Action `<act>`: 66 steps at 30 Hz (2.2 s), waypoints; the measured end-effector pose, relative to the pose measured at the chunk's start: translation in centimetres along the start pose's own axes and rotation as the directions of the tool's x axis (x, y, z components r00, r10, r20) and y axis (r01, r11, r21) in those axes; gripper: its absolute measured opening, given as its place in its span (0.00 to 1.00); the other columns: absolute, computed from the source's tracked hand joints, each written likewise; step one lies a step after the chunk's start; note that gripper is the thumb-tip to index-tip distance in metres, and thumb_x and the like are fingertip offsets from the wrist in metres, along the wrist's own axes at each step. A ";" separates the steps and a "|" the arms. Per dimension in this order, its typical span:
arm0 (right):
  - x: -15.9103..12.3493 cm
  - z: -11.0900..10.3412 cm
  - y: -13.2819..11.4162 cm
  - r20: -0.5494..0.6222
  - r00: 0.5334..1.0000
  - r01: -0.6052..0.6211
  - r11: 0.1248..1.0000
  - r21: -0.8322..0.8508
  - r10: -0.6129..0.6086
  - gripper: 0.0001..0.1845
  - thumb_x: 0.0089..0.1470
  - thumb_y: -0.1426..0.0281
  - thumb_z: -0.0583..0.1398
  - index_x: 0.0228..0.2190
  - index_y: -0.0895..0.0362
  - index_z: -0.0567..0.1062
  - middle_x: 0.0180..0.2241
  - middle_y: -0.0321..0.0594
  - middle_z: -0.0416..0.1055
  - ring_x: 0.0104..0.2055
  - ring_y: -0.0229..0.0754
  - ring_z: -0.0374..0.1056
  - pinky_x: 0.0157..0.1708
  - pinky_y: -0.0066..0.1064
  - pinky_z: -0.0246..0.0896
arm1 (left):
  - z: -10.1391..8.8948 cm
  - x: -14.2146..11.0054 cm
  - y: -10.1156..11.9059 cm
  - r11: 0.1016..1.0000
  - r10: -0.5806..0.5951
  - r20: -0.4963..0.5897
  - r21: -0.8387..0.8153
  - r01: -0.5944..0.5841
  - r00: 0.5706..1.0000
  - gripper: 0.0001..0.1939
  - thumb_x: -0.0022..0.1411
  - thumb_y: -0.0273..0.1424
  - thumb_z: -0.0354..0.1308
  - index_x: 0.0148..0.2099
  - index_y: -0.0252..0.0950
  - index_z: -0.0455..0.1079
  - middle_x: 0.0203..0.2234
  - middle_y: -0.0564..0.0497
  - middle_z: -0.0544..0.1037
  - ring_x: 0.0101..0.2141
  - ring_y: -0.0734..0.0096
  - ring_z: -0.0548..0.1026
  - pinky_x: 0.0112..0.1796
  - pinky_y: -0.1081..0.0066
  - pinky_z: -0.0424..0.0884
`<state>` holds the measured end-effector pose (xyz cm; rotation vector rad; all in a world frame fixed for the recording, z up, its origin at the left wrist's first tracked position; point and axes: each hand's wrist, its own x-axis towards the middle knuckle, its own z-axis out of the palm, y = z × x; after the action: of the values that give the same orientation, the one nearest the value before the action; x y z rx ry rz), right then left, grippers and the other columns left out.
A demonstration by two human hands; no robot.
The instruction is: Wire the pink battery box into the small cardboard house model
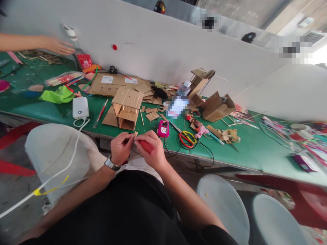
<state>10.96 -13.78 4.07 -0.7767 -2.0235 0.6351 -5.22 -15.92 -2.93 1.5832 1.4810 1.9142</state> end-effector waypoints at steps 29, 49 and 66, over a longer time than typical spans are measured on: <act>-0.2 0.3 -1.0 -0.122 0.955 -0.235 0.941 0.244 0.270 0.06 0.58 0.65 0.71 0.37 0.51 0.82 0.38 0.40 0.81 0.39 0.45 0.79 0.44 0.41 0.77 | 0.7 0.7 -0.7 0.597 -0.493 0.268 -0.588 0.546 0.828 0.19 0.58 0.47 0.73 0.36 0.34 0.81 0.17 0.56 0.71 0.21 0.78 0.66 0.26 0.74 0.62; 0.4 -2.3 -0.9 0.380 0.893 0.289 0.954 -0.076 -0.240 0.18 0.70 0.72 0.57 0.52 0.46 0.83 0.50 0.43 0.79 0.52 0.51 0.72 0.52 0.48 0.75 | 0.3 0.8 -0.4 0.711 -0.454 0.237 -0.485 0.509 0.859 0.22 0.60 0.50 0.70 0.37 0.33 0.79 0.18 0.55 0.73 0.21 0.77 0.68 0.26 0.74 0.66; -0.4 -0.2 -1.2 -0.036 0.996 -0.082 0.992 0.101 0.086 0.05 0.62 0.67 0.67 0.41 0.48 0.84 0.38 0.41 0.77 0.41 0.45 0.77 0.43 0.41 0.78 | 0.1 0.5 0.0 0.804 -0.342 0.207 -0.441 0.399 0.917 0.20 0.64 0.49 0.68 0.39 0.34 0.80 0.20 0.54 0.74 0.22 0.75 0.71 0.27 0.72 0.68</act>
<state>10.98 -14.85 4.76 -0.8123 -1.9154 0.7564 -5.34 -15.50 -2.66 1.0674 1.0580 1.7398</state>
